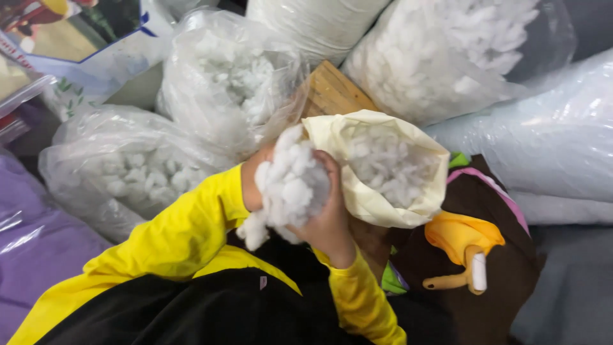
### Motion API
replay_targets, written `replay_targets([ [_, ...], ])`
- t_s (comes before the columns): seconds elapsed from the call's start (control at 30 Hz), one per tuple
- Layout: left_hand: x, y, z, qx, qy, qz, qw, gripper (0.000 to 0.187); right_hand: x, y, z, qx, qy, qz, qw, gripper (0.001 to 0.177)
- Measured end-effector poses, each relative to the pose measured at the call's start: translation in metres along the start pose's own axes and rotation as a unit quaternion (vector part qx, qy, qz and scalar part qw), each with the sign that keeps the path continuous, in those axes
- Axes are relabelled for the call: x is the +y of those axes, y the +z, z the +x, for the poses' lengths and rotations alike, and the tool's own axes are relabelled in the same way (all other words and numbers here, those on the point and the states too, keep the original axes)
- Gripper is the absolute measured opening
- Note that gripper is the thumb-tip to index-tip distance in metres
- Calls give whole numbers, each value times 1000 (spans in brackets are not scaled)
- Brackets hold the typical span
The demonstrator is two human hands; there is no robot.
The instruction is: Stuffing a white pillowcase with polyester fiberfill from large storage bags at an upholstery station.
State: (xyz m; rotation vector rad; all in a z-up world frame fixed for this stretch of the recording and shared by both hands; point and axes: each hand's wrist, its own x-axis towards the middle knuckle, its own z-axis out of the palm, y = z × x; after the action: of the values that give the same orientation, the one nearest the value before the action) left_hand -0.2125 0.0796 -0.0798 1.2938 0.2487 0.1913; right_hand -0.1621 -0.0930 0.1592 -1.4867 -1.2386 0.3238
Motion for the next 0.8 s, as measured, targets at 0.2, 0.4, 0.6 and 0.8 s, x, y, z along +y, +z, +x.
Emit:
replay_targets([
  [0.2, 35, 97, 159, -33, -2, -70, 997, 37, -2, -131, -4, 89, 144, 38, 985, 124],
  [0.4, 8, 121, 208, -18, -15, -139, 990, 37, 104, -208, -54, 203, 124, -148, 960, 92],
  [0.6, -67, 150, 158, 29, -72, -209, 975, 38, 118, -181, -54, 91, 35, -47, 994, 94],
  [0.8, -70, 165, 201, 83, -106, -264, 955, 39, 94, -203, -29, 127, 13, -159, 979, 22],
])
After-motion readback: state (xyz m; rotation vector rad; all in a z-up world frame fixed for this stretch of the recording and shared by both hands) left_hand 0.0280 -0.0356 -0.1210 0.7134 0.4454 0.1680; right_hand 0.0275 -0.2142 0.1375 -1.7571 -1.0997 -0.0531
